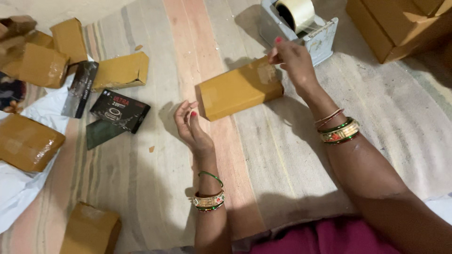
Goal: The person packs smartwatches into cardboard boxes. They open the product boxes, place the watches and accessories inside, then seal the outer boxes with tape.
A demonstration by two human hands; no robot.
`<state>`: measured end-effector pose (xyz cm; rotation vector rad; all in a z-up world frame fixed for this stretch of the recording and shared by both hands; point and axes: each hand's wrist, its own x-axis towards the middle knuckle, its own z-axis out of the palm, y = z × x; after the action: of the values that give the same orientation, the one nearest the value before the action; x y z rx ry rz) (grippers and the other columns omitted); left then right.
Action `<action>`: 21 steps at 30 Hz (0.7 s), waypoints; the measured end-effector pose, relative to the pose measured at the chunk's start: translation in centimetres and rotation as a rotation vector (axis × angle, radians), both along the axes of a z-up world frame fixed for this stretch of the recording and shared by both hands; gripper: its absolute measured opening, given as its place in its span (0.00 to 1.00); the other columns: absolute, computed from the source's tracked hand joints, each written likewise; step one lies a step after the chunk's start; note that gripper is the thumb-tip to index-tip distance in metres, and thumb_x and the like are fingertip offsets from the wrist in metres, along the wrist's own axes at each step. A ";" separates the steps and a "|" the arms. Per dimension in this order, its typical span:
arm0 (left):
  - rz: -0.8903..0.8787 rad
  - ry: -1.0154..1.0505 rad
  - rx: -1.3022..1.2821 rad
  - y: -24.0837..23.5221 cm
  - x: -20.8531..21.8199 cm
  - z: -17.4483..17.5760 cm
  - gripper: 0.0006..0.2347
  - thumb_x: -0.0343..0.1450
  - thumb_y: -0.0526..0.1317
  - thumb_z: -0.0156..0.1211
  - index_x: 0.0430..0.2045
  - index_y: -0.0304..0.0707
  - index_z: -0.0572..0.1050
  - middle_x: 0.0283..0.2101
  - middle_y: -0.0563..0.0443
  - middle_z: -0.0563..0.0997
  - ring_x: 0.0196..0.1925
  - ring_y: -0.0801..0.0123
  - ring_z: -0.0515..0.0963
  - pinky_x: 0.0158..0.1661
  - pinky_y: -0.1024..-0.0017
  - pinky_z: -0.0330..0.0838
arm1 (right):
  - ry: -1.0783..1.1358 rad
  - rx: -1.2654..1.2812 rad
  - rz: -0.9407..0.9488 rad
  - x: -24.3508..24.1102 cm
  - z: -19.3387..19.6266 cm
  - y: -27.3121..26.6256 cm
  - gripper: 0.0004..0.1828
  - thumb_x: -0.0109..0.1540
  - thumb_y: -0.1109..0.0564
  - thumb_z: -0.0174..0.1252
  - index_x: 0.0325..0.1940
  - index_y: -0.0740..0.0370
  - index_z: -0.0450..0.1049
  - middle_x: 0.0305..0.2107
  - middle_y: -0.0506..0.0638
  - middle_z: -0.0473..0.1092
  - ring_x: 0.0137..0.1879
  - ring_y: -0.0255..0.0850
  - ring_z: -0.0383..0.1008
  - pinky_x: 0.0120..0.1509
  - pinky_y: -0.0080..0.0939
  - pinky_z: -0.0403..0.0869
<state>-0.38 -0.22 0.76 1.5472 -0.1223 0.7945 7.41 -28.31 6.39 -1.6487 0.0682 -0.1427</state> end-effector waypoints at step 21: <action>0.158 0.179 0.808 -3.0 0.5 1.6 0.22 0.76 0.52 0.52 0.55 0.32 0.77 0.63 0.26 0.70 0.74 0.37 0.55 0.67 0.55 0.61 | -0.124 -1.164 0.302 0.9 -3.7 3.9 0.47 0.70 0.33 0.34 0.74 0.80 0.37 0.72 0.78 0.34 0.79 0.67 0.27 0.81 0.63 0.36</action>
<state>0.16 -3.26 2.35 2.4075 -0.2068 0.7641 8.33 -24.43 2.65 -2.7742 -0.4362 -0.0445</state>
